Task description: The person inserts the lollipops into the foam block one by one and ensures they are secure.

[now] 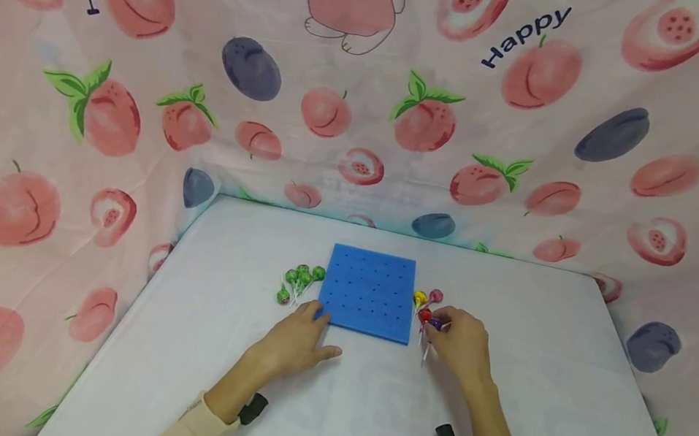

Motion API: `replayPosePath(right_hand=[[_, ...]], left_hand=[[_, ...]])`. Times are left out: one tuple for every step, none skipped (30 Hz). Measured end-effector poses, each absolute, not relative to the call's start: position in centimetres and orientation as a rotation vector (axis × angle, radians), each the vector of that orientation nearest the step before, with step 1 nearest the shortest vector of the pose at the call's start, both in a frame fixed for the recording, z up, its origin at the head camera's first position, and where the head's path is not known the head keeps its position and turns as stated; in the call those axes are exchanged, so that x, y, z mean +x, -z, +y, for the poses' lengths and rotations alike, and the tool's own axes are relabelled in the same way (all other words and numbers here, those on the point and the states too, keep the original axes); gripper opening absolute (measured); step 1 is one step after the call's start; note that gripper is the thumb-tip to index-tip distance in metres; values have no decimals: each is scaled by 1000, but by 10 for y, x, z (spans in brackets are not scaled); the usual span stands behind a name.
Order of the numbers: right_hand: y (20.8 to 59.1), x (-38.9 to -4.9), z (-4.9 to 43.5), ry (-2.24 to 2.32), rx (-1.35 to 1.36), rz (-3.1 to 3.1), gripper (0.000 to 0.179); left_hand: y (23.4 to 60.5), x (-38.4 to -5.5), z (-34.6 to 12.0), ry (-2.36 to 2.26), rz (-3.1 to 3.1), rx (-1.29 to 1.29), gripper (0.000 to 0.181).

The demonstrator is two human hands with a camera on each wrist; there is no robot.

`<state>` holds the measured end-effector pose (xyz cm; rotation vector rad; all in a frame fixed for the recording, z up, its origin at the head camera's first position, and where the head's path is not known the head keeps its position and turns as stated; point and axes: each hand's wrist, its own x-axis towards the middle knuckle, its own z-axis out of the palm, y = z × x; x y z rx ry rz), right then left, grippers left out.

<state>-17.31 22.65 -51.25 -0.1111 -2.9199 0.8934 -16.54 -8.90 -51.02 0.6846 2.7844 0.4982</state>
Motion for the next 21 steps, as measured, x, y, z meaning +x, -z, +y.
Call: replayPosePath(right_hand=[[512, -173, 226, -896, -108, -2912, 26], [512, -173, 226, -897, -103, -2902, 27], [512, -173, 226, -900, -100, -2891, 27], [511, -173, 225, -902, -96, -2879, 26], [511, -173, 225, -904, -93, -2868, 26], [511, -173, 224, -908, -88, -2856, 26], [511, -173, 224, -912, -80, -2846, 26], [510, -173, 224, -917, -73, -2834, 26], [510, -173, 223, -923, -67, -2822, 26], [510, -173, 222, -926, -59, -2810, 26], [509, -174, 221, -927, -50, -2798, 26], [509, -174, 221, -927, -40, -2783, 27], [509, -175, 220, -928, -30, -2768, 28], [508, -175, 219, -930, -21, -2749, 28], [508, -176, 219, -930, -10, -2733, 28], [507, -177, 219, -933, 0, -2715, 28], [507, -178, 218, -939, 8, -2698, 29], [507, -179, 218, -949, 17, -2679, 29], [507, -179, 218, -956, 23, -2664, 28], [506, -180, 217, -962, 28, -2652, 28], [506, -181, 217, -964, 33, -2642, 28]], left_hand=[[510, -166, -89, -490, 2785, 689, 79], [509, -166, -89, -488, 2785, 697, 79], [509, -166, -89, -482, 2787, 704, 79], [508, -167, -89, -477, 2784, 710, 79], [508, -167, -89, -474, 2778, 714, 79], [508, -167, -89, -470, 2774, 719, 79], [508, -168, -89, -463, 2772, 723, 80], [508, -168, -89, -458, 2768, 726, 80], [508, -168, -88, -448, 2764, 727, 80], [508, -169, -88, -441, 2761, 728, 80], [508, -169, -88, -434, 2762, 732, 79], [508, -170, -88, -428, 2764, 735, 79], [507, -170, -88, -423, 2766, 737, 78], [507, -170, -88, -422, 2768, 739, 77], [507, -171, -88, -421, 2772, 743, 76], [507, -171, -88, -420, 2774, 745, 75], [507, -171, -88, -418, 2777, 752, 74], [507, -172, -88, -417, 2776, 752, 73], [508, -172, -88, -417, 2779, 758, 73], [508, -172, -88, -419, 2780, 762, 72], [509, -172, -88, -418, 2782, 765, 72]])
